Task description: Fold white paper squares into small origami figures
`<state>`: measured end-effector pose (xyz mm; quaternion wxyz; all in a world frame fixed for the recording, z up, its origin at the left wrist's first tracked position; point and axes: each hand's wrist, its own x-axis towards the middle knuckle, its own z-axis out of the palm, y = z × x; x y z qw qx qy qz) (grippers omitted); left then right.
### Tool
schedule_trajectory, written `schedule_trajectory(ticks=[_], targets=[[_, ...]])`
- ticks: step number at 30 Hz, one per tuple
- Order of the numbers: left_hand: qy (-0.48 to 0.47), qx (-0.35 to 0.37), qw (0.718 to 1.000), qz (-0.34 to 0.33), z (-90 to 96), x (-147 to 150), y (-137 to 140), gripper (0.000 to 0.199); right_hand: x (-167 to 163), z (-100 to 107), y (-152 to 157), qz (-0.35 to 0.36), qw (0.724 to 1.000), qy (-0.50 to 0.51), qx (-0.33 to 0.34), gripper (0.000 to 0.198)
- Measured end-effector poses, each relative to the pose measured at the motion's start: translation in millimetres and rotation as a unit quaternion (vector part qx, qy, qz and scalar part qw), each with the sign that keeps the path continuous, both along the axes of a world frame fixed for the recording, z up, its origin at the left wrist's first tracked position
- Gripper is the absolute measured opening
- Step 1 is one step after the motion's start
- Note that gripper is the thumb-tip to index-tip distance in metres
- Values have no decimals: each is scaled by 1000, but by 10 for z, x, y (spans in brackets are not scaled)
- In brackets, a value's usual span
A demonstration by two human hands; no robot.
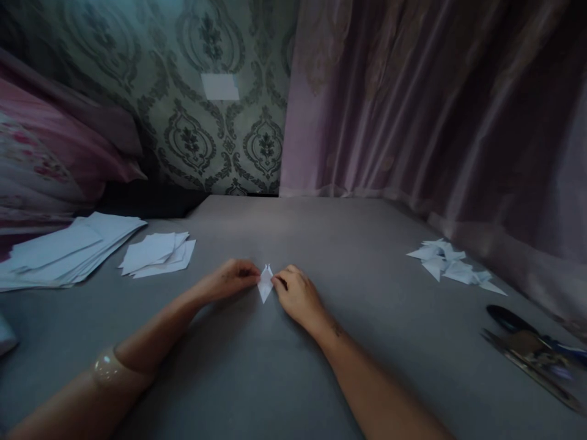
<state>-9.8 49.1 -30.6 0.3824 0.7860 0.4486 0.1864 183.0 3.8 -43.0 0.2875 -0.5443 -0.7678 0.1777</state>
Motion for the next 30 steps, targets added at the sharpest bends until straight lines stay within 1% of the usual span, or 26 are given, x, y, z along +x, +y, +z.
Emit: schedule_trajectory(ticks=[6, 10, 15, 19, 21, 22, 24, 26, 28, 30], targets=[[23, 21, 999, 35, -38, 16, 13, 28, -27, -3, 83, -44, 999, -4, -26, 18], [42, 43, 997, 43, -80, 22, 26, 29, -55, 15, 106, -75, 996, -19, -42, 15], [49, 47, 996, 55, -83, 37, 13, 26, -75, 33, 120, -86, 994, -27, -58, 14], [54, 54, 995, 65, -98, 38, 5, 20, -79, 22, 134, -89, 993, -20, -69, 13], [63, 75, 993, 66, -99, 47, -16, 15, -79, 4, 138, -94, 994, -12, -60, 11], [69, 98, 991, 61, -92, 58, -37, 13, -79, -4, 136, -94, 994, -6, -54, 10], [89, 159, 983, 38, -59, 100, -103, 13, -76, -8, 115, -76, 996, 1, -38, 8], [134, 212, 968, 4, 0, 166, -197, 21, -69, 6, 70, -37, 999, -19, -19, 14], [202, 233, 951, -26, 74, 244, -302, 31, -54, 33, 4, 3, 997, -73, 4, 23], [264, 237, 934, -39, 146, 313, -395, 30, -33, 64, -65, 27, 989, -140, 24, 29]])
